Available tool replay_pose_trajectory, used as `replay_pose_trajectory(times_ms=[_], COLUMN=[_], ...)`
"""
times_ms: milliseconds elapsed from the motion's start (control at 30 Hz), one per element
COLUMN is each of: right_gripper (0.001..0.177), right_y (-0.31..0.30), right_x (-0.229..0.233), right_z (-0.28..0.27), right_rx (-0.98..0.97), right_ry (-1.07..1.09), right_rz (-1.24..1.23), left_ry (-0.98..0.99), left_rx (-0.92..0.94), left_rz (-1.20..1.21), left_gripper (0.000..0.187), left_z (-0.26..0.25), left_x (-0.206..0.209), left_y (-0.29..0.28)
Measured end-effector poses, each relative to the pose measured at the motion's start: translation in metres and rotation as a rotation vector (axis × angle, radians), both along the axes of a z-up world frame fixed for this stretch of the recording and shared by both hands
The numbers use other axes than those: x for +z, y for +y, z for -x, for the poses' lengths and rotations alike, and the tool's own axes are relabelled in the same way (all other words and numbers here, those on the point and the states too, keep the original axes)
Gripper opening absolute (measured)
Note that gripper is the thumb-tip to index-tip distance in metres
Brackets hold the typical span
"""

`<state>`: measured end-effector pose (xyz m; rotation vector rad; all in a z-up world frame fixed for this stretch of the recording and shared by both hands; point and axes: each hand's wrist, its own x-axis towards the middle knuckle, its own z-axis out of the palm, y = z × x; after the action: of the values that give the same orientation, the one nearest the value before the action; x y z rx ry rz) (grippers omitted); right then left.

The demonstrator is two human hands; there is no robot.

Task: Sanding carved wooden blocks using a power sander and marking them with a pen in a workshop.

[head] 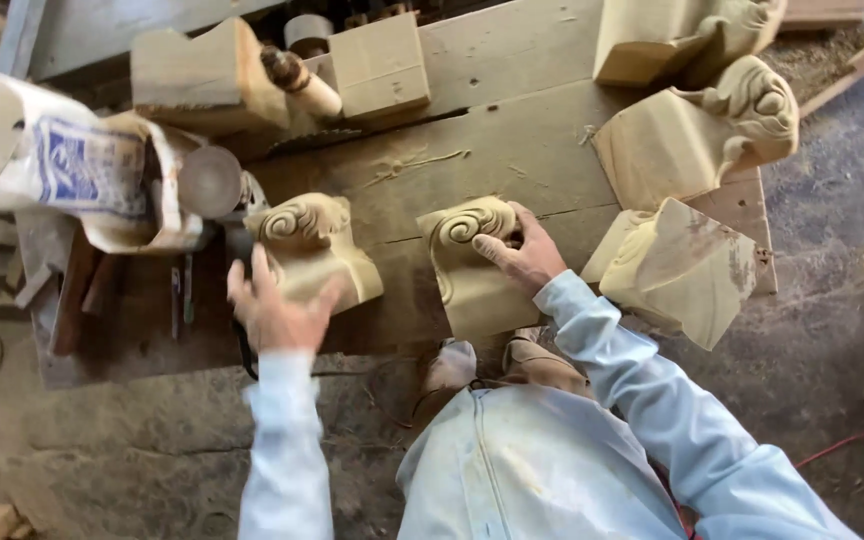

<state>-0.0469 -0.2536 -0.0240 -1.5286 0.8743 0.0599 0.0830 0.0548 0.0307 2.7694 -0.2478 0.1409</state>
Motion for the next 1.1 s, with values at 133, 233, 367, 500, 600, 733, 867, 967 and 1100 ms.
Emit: replay_pose_trajectory(times_ms=[133,233,367,500,600,733,867,967,1100], right_gripper=[0.089,0.089,0.086,0.083,0.084,0.093,0.088,0.072,0.042], right_y=[-0.002,-0.002,-0.003,-0.002,0.001,-0.001,0.003,-0.003,-0.009], right_x=[0.01,0.009,0.006,0.001,0.016,-0.003,0.018,-0.009,-0.063], right_z=[0.002,0.003,0.006,0.007,0.006,0.012,0.009,0.024,0.042], right_rx=[0.024,0.016,0.012,-0.015,-0.068,-0.074,-0.049,-0.141,-0.157], right_ry=[0.0,-0.03,-0.021,0.009,0.004,0.029,0.015,-0.042,-0.094], right_rz=[0.014,-0.028,-0.032,-0.042,-0.05,-0.032,-0.047,-0.148,-0.144], left_ry=[0.345,0.36,0.389,0.317,0.1,0.027,-0.204,-0.177,0.326], left_rx=[0.142,0.097,-0.08,-0.29,-0.299,-0.176,-0.294,-0.58,-0.53], left_rz=[-0.02,-0.021,-0.097,-0.24,-0.237,-0.202,-0.084,0.269,0.812], left_gripper=[0.138,0.133,0.131,0.122,0.114,0.102,0.082,0.072,0.113], left_z=[-0.025,-0.018,-0.004,0.019,0.037,0.052,0.071,0.096,0.108], left_x=[-0.013,-0.003,0.005,0.017,-0.015,-0.03,-0.003,0.011,-0.059], left_y=[-0.014,-0.014,-0.012,-0.006,0.011,-0.002,-0.022,-0.058,-0.092])
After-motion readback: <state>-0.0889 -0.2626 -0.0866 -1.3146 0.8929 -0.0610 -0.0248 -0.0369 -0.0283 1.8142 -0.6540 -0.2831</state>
